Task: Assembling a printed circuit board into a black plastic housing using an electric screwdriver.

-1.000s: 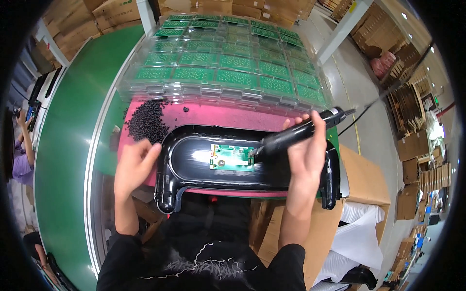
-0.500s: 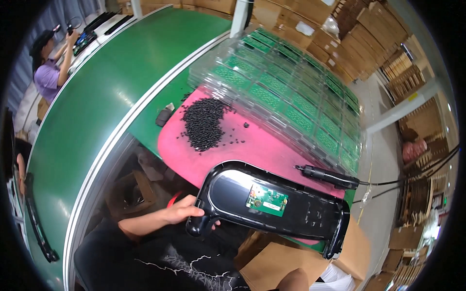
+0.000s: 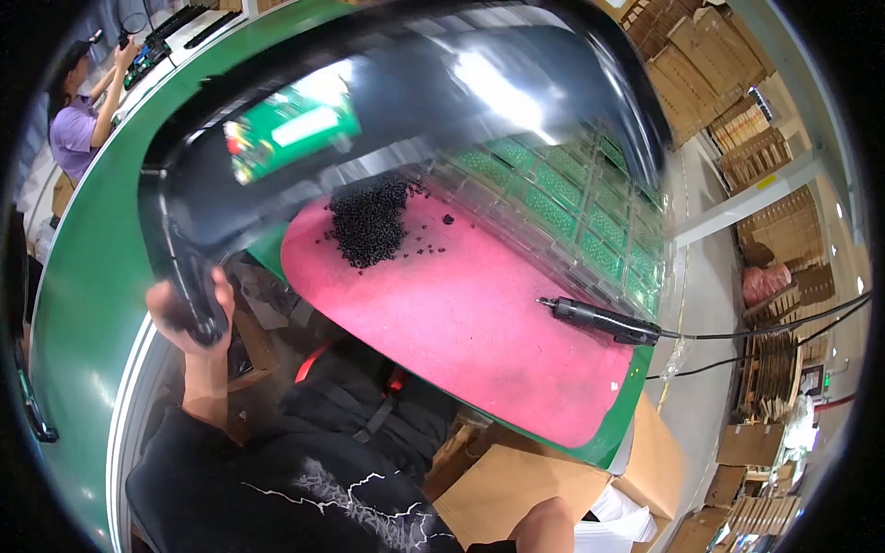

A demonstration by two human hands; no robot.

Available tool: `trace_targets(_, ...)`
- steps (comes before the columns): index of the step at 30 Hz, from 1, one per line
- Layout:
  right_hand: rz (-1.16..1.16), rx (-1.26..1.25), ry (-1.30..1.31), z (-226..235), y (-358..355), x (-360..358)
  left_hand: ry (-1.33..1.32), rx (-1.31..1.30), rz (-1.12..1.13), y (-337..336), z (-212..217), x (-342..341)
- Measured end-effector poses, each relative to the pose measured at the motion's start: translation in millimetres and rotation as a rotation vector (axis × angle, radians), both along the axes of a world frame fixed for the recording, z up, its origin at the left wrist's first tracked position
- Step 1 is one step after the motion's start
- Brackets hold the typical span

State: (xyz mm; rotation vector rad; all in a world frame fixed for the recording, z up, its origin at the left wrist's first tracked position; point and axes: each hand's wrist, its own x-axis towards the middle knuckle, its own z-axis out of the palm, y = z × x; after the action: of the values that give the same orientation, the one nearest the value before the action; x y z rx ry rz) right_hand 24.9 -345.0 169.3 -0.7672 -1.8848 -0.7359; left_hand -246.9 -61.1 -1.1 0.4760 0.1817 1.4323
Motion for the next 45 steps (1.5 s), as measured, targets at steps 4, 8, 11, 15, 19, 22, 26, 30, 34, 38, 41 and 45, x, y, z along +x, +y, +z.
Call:
trace_targets(4, 0.059, 0.103, 0.114, -8, 15, 16, 0.087, -0.033, 0.348, 10, 21, 3)
trace_targets(8, 0.090, 0.205, 0.232, -21, 39, 33, 0.098, -0.122, 0.352, 41, 18, -12)
trace_targets(11, 0.095, 0.299, 0.332, -32, 62, 42, 0.079, -0.169, 0.478, 67, 12, -20)
trace_targets(15, -0.006, 0.461, 0.433, -39, 72, 55, 0.078, -0.205, 0.489, 134, -25, -31)
trace_targets(19, -0.375, 0.752, 0.347, -33, 23, 56, 0.035, -0.031, -0.469, 184, -48, -51)
trace_targets(22, -0.688, -0.143, 0.583, -69, 24, 94, 0.636, 0.020, 0.053, 137, -21, 18)
trace_targets(26, -1.240, -0.482, 0.426, -102, -46, 180, 0.917, 0.220, 0.031, 119, -32, 44)
trace_targets(30, -1.848, -0.358, 0.501, -163, -208, 224, 0.881, 0.505, -0.035, 37, -3, 122)
trace_targets(34, -2.531, -0.012, 0.602, -181, -324, 201, 0.955, 0.747, -0.186, 15, -6, 133)
trace_targets(38, -2.984, 0.441, 0.880, -203, -408, 149, 0.946, 0.709, -0.306, 5, -8, 142)
trace_targets(41, -3.072, 0.051, 1.446, -232, -437, 108, 0.919, 0.775, -0.335, 6, -11, 148)
trace_targets(45, -3.045, -0.347, 1.412, -253, -451, 88, 0.918, 0.833, -0.439, 6, -16, 159)
